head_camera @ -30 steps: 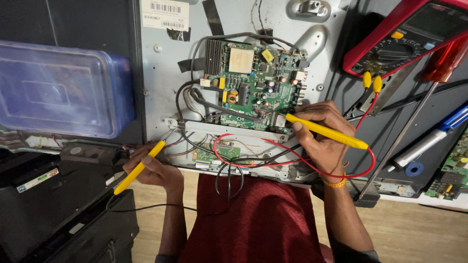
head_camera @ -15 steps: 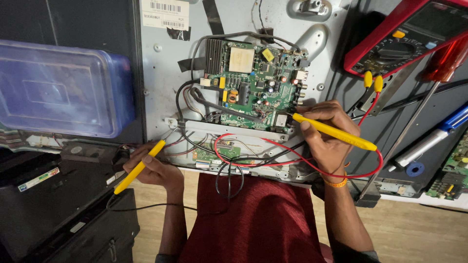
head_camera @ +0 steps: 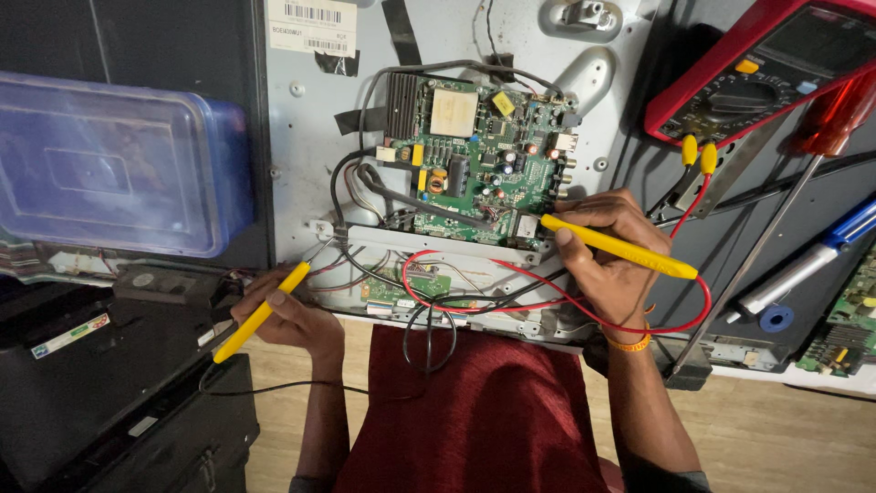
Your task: The person repairs a television with its back panel removed on a workbench. They use a screwdriver on the mainboard, connect and route a cable to the board, then use a multimeter with both probes to test points on the board and its power section.
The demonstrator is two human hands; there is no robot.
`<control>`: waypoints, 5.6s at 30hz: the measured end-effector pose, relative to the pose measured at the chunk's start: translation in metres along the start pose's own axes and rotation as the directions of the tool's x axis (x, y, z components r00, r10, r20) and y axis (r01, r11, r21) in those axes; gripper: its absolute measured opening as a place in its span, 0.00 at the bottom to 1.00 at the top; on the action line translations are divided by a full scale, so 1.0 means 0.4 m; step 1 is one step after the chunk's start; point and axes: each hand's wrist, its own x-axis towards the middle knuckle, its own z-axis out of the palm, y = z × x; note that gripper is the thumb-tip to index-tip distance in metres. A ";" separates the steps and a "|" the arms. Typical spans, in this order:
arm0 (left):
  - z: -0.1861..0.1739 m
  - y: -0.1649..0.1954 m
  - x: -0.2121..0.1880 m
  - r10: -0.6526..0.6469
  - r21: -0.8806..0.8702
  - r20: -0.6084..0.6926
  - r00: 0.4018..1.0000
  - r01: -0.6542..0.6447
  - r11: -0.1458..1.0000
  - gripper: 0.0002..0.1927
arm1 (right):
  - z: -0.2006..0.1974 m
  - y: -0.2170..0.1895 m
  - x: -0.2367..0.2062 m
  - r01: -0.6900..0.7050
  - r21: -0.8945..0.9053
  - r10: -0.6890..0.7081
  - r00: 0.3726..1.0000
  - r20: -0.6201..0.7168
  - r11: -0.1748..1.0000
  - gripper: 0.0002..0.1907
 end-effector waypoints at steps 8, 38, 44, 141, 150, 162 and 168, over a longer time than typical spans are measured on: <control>0.000 0.005 0.001 0.003 -0.016 0.009 1.000 -0.003 1.000 0.16 | 0.002 -0.004 0.003 0.010 -0.015 -0.010 1.000 0.007 1.000 0.07; -0.022 0.032 -0.027 0.026 -0.208 0.026 0.999 -0.020 0.978 0.16 | -0.007 -0.036 -0.046 0.097 -0.069 -0.102 0.992 -0.070 0.993 0.07; -0.023 0.025 -0.017 0.131 -0.204 -0.006 0.991 -0.130 0.970 0.13 | -0.001 -0.022 -0.061 0.069 -0.014 -0.070 0.994 -0.082 0.998 0.07; 0.021 -0.001 0.001 0.081 -0.002 -0.082 0.993 -0.081 0.997 0.17 | -0.009 -0.026 0.035 0.098 -0.055 -0.095 0.994 0.048 0.994 0.06; 0.017 -0.008 -0.003 0.033 -0.065 -0.068 0.997 -0.038 0.997 0.17 | -0.008 -0.036 0.035 0.085 -0.059 -0.083 0.995 0.051 0.995 0.06; 0.019 -0.004 -0.006 0.004 -0.058 -0.093 0.996 -0.009 0.998 0.21 | -0.006 -0.039 0.040 0.118 -0.074 -0.115 0.992 0.046 0.990 0.06; 0.020 -0.003 -0.007 -0.015 -0.080 -0.087 0.996 0.008 0.997 0.21 | -0.010 -0.038 0.041 0.124 -0.082 -0.120 0.991 0.052 0.989 0.06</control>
